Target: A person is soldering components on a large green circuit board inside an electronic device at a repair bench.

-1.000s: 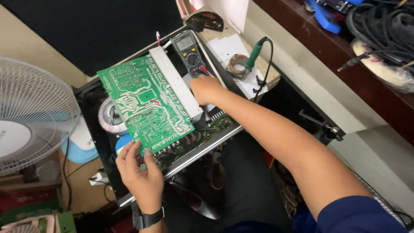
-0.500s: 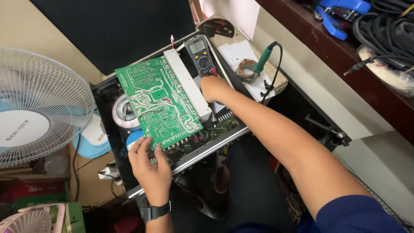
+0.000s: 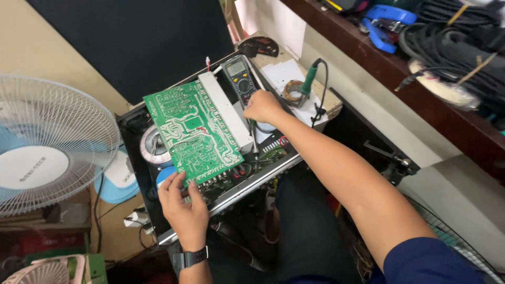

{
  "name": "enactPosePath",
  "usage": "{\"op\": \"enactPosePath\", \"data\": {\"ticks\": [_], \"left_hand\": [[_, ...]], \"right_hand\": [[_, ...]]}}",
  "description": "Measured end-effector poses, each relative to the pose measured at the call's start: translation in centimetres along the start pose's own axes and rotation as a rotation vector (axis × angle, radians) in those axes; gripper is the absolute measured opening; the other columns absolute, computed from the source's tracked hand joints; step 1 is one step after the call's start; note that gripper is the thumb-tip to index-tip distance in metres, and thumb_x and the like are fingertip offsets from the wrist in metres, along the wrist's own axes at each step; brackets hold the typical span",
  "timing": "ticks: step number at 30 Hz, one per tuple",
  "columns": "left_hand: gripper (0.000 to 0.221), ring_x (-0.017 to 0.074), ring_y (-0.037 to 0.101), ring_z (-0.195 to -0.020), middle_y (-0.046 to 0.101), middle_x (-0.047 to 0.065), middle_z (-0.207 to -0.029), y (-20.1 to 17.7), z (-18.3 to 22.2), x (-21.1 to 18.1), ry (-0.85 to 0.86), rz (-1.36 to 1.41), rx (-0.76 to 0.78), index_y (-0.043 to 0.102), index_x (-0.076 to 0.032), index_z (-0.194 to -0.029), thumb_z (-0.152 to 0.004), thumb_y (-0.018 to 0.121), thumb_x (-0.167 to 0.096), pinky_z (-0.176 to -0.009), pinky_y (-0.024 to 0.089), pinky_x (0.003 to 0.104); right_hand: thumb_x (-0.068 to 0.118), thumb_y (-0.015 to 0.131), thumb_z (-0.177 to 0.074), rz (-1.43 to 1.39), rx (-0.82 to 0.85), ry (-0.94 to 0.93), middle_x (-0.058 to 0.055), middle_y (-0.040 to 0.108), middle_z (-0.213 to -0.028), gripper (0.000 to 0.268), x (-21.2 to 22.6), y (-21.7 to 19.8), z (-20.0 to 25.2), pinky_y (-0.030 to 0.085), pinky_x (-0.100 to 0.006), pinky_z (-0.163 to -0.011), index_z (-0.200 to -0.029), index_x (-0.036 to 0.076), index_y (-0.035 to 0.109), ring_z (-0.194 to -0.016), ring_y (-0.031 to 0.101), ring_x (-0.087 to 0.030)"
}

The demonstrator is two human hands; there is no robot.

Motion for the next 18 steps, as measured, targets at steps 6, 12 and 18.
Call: {"op": "enactPosePath", "data": {"ticks": [6, 12, 18], "left_hand": [[0.028, 0.0363, 0.069, -0.131, 0.063, 0.02, -0.145, -0.1, 0.0, -0.4, -0.024, 0.016, 0.011, 0.075, -0.002, -0.141, -0.115, 0.073, -0.013, -0.084, 0.064, 0.045], [0.022, 0.0408, 0.07, -0.128, 0.072, 0.023, -0.137, -1.2, 1.0, -4.1, 0.147, 0.056, -0.164, 0.074, 0.002, -0.136, -0.115, 0.073, -0.005, -0.108, 0.059, 0.05], [0.016, 0.0361, 0.078, -0.101, 0.083, 0.013, -0.112, -4.8, 1.8, -20.3, 0.532, 0.398, 0.57, 0.082, -0.011, -0.117, -0.106, 0.071, -0.015, -0.089, 0.057, 0.049]], "right_hand": [[0.028, 0.081, -0.09, -0.035, -0.128, -0.063, 0.0, 0.085, -0.09, 0.025, -0.1, -1.8, 2.7, 0.064, -0.045, -0.084, -0.068, 0.016, 0.077, -0.099, 0.081, -0.025], [0.03, 0.076, -0.087, -0.072, -0.276, -0.329, 0.005, 0.078, -0.075, 0.015, -0.9, -2.5, 6.5, 0.053, -0.039, -0.074, -0.077, 0.019, 0.08, -0.077, 0.07, -0.014], [0.021, 0.087, -0.094, -0.533, -0.32, -0.361, -0.006, 0.084, -0.112, 0.013, -2.8, -0.8, 11.9, 0.063, -0.031, -0.076, -0.1, 0.011, 0.085, -0.091, 0.075, -0.013]]}}
Point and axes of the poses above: each hand's wrist, its own z-axis away from the middle knuckle, its own y-axis out of the palm, x = y × z, the point moved 3 cm from there along -z, towards the middle knuckle
